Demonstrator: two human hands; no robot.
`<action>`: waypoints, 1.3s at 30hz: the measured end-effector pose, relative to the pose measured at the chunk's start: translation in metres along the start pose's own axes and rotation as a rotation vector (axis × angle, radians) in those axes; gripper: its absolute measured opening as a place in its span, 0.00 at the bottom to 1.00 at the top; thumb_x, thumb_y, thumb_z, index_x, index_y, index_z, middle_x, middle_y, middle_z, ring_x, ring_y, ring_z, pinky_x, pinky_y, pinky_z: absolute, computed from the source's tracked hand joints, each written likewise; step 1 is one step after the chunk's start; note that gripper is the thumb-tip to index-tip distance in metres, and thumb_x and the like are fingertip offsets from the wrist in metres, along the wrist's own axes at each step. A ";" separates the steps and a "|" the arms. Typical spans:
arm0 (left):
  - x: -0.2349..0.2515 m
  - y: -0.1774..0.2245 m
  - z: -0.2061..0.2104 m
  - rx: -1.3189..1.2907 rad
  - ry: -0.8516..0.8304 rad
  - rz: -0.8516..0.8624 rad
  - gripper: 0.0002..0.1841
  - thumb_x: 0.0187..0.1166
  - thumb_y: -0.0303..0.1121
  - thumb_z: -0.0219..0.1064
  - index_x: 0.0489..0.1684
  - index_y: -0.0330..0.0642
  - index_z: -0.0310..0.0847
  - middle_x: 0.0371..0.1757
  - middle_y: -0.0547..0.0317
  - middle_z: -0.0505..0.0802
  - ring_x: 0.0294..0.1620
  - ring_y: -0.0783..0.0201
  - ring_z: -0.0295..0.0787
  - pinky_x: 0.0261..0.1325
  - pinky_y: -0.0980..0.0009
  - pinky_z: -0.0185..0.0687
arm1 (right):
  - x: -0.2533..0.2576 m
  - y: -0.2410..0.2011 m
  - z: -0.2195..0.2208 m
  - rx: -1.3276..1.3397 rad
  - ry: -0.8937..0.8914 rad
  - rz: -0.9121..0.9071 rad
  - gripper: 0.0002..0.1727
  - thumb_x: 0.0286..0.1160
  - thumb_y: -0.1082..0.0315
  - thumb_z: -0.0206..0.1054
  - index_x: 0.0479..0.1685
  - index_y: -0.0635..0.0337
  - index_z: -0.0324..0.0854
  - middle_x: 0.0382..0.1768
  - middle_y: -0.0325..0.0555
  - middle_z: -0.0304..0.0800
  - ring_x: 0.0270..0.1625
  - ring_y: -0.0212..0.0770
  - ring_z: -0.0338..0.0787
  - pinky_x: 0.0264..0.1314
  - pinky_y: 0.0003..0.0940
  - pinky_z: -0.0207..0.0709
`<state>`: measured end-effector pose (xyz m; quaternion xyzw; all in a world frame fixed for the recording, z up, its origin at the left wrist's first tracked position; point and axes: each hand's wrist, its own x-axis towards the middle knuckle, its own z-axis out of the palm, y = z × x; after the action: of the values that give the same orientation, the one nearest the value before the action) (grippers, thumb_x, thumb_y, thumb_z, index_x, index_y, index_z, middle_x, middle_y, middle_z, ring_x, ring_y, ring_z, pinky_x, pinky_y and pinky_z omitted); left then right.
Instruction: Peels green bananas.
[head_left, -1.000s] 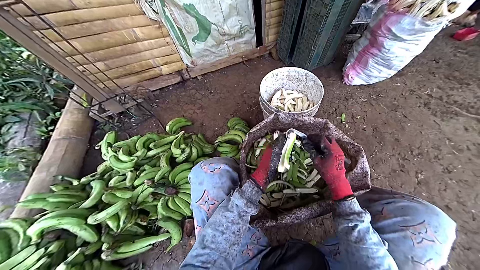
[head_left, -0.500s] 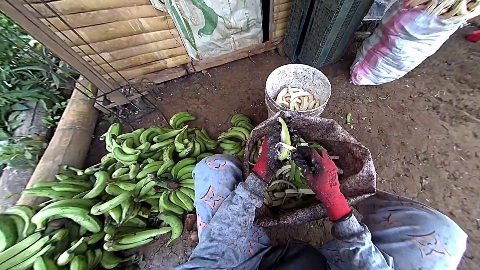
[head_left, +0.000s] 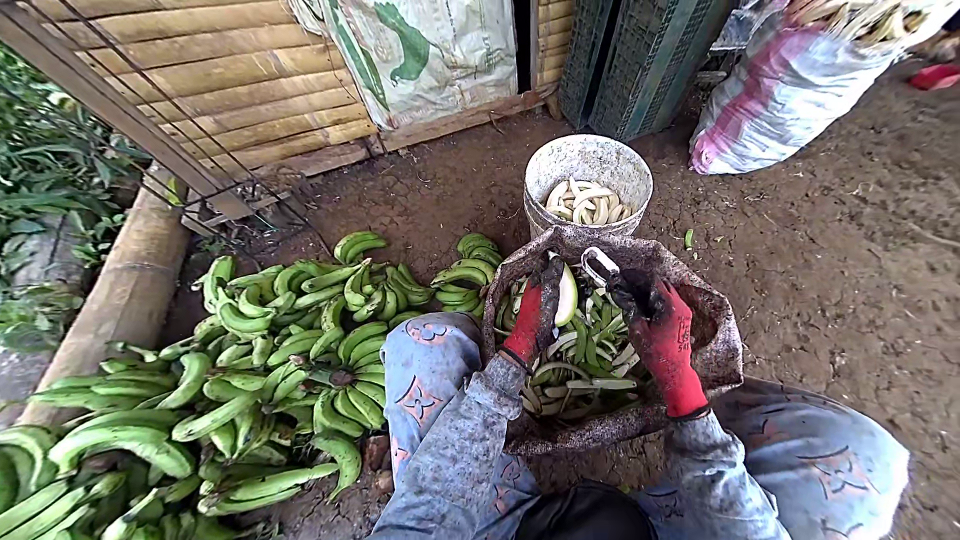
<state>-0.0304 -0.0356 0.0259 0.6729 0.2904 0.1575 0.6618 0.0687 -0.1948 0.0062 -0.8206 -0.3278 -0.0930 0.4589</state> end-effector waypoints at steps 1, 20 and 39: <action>0.005 -0.003 0.000 -0.086 0.047 0.029 0.28 0.91 0.56 0.48 0.78 0.48 0.73 0.58 0.49 0.87 0.51 0.60 0.83 0.54 0.59 0.80 | -0.010 -0.005 0.004 0.031 -0.014 -0.043 0.20 0.72 0.62 0.69 0.60 0.63 0.88 0.48 0.58 0.92 0.49 0.55 0.92 0.53 0.55 0.84; 0.004 0.001 0.006 0.572 0.115 0.166 0.26 0.91 0.29 0.52 0.85 0.23 0.58 0.84 0.27 0.70 0.87 0.37 0.61 0.88 0.46 0.52 | -0.011 -0.012 0.025 -0.085 -0.075 -0.087 0.17 0.71 0.67 0.71 0.58 0.62 0.89 0.53 0.63 0.92 0.56 0.64 0.91 0.56 0.61 0.83; 0.027 -0.020 0.014 0.184 0.070 0.318 0.23 0.93 0.36 0.50 0.82 0.33 0.66 0.74 0.39 0.82 0.74 0.54 0.78 0.79 0.55 0.71 | 0.000 -0.013 0.018 -0.027 -0.054 0.008 0.18 0.70 0.71 0.70 0.59 0.67 0.87 0.51 0.67 0.89 0.54 0.66 0.90 0.56 0.64 0.82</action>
<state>-0.0045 -0.0310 0.0007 0.7621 0.2164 0.2562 0.5539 0.0582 -0.1753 0.0054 -0.8301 -0.3355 -0.0734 0.4392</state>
